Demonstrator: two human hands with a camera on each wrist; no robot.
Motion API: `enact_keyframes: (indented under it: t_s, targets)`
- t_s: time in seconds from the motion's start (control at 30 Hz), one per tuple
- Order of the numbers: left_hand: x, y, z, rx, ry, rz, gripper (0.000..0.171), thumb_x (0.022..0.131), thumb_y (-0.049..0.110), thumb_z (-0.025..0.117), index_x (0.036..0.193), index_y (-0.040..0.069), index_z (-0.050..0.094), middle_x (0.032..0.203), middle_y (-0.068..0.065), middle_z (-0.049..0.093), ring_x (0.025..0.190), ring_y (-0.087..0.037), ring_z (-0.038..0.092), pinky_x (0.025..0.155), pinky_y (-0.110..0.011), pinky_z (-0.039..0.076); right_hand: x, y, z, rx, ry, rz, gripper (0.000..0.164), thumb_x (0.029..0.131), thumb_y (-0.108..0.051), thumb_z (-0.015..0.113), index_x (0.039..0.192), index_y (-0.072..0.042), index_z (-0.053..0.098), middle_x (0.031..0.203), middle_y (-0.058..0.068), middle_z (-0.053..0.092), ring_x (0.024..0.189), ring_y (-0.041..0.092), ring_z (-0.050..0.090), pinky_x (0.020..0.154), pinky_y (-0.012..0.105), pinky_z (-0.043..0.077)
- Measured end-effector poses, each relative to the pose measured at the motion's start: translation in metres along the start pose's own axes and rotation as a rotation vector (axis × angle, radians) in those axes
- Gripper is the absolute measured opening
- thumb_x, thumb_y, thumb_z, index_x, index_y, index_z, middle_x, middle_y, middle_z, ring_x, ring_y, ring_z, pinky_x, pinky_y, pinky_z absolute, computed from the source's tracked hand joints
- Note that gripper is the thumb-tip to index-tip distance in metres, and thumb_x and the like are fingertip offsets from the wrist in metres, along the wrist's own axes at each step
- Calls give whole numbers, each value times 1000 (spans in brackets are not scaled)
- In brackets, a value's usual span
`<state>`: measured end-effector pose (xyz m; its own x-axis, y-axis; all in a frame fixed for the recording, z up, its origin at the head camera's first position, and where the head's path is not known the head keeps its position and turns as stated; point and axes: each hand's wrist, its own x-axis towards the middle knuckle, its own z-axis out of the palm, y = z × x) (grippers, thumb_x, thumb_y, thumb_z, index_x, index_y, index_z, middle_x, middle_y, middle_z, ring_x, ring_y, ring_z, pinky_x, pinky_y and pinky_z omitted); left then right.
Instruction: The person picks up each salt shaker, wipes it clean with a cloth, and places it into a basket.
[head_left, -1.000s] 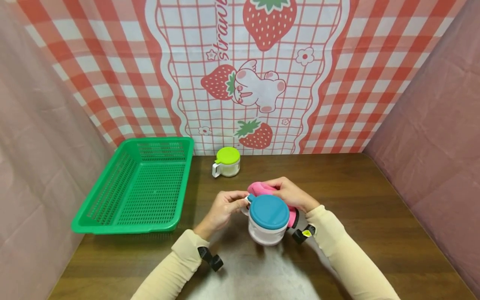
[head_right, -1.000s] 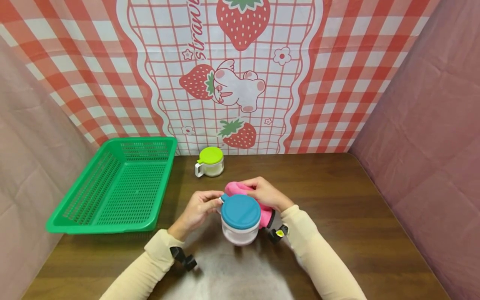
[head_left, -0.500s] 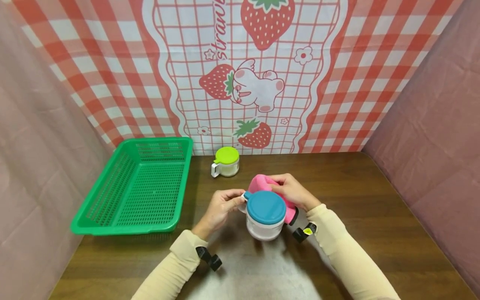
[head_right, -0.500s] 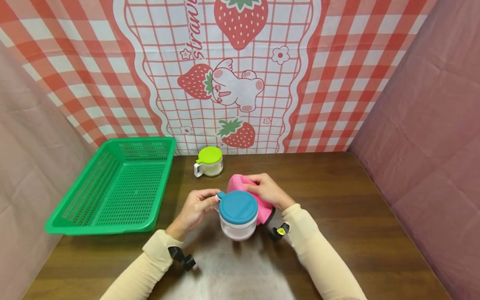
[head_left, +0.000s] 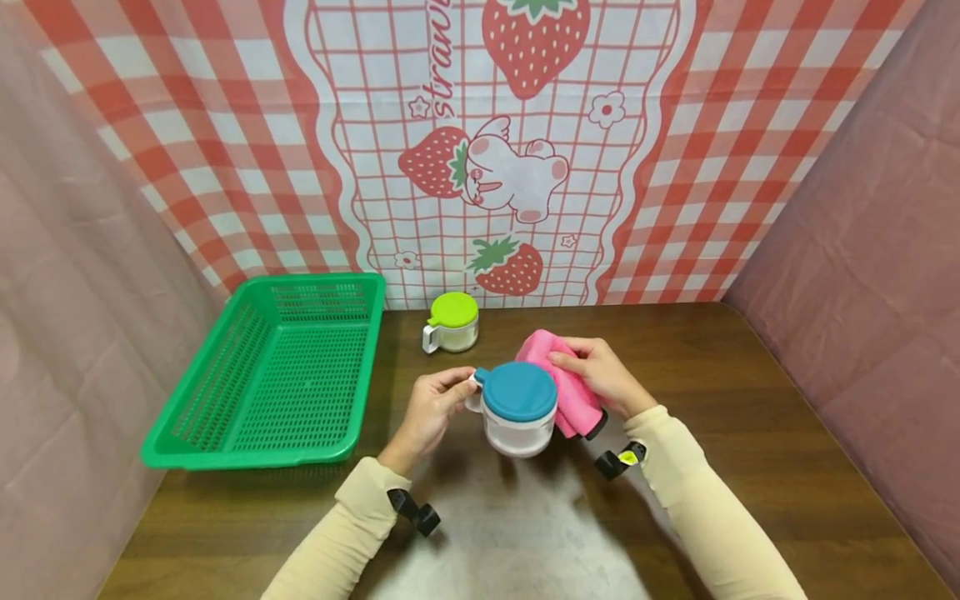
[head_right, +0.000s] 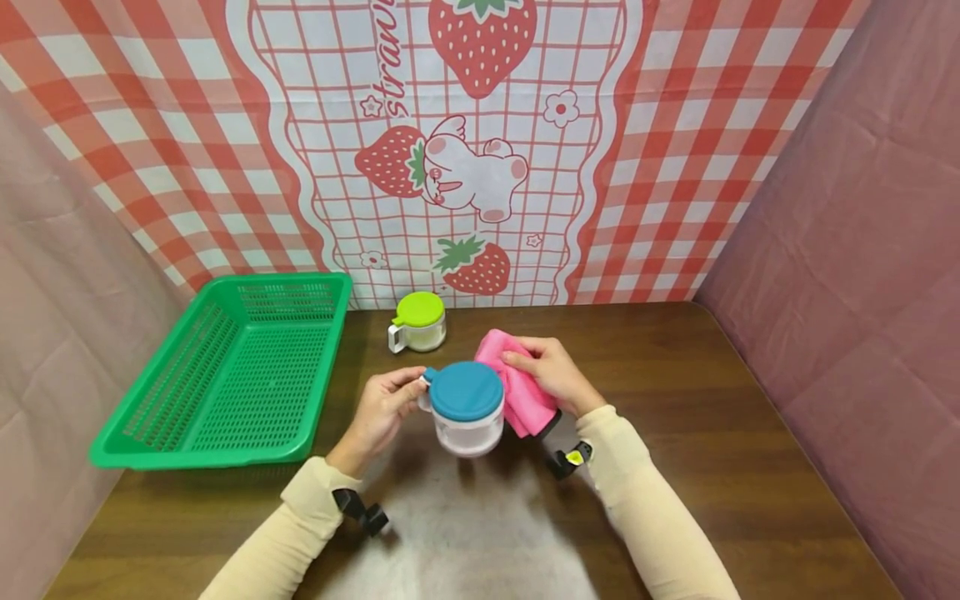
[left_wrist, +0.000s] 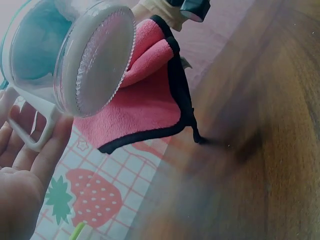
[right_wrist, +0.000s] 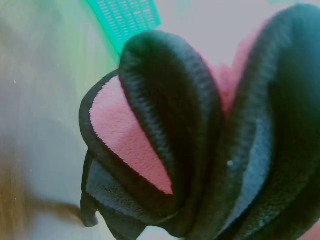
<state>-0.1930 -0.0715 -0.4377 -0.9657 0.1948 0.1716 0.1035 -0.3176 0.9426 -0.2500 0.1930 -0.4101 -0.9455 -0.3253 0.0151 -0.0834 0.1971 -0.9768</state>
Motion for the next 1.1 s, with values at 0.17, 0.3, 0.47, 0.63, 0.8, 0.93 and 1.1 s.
enact_keyframes:
  t_s: [0.17,0.3,0.47,0.63,0.8,0.93,1.1]
  targets:
    - [1,1,-1,-24,70,-7,20,92,-8,54,109,-16,61,83,12,71,76,-3,63,66,-19,56,-4,-3,-3,31,36,-9,41,93,-11,64,125,13,56,84,-13,69,71,4,62,62,18,54]
    - [2,0,-3,-41,121,-17,19,91,-9,54,107,-10,64,81,11,71,74,-4,63,63,-18,55,-7,-6,-6,-81,73,-70,38,92,-10,65,123,11,60,87,-16,68,72,3,60,61,17,51]
    - [3,1,-4,-44,140,6,24,91,-8,54,112,-20,59,81,11,72,73,-5,64,62,-20,56,-11,-13,-9,-152,92,-115,37,92,-12,66,123,8,62,88,-14,67,71,5,59,58,19,52]
    - [3,2,-5,-55,180,4,27,92,-9,53,114,-24,55,81,10,71,73,-6,65,62,-21,57,-15,-17,-11,-157,78,-121,38,92,-13,66,124,8,61,90,-12,67,74,7,60,60,20,53]
    - [3,3,-6,-59,209,-10,28,93,-8,53,114,-25,53,81,10,71,73,-7,65,62,-21,57,-18,-18,-9,-184,72,-135,37,91,-9,66,124,7,62,100,0,70,78,5,61,65,20,54]
    - [3,3,-6,-37,225,0,30,93,-7,54,115,-27,52,80,11,71,73,-6,64,61,-20,56,-21,-22,-8,-245,73,-183,35,90,-6,66,123,6,63,104,19,68,75,5,60,62,20,54]
    - [3,3,-5,-4,241,10,30,93,-6,55,115,-26,53,78,13,70,74,-6,63,62,-19,54,-23,-30,-9,-366,76,-252,35,89,-7,69,122,3,65,106,24,69,72,4,58,60,18,51]
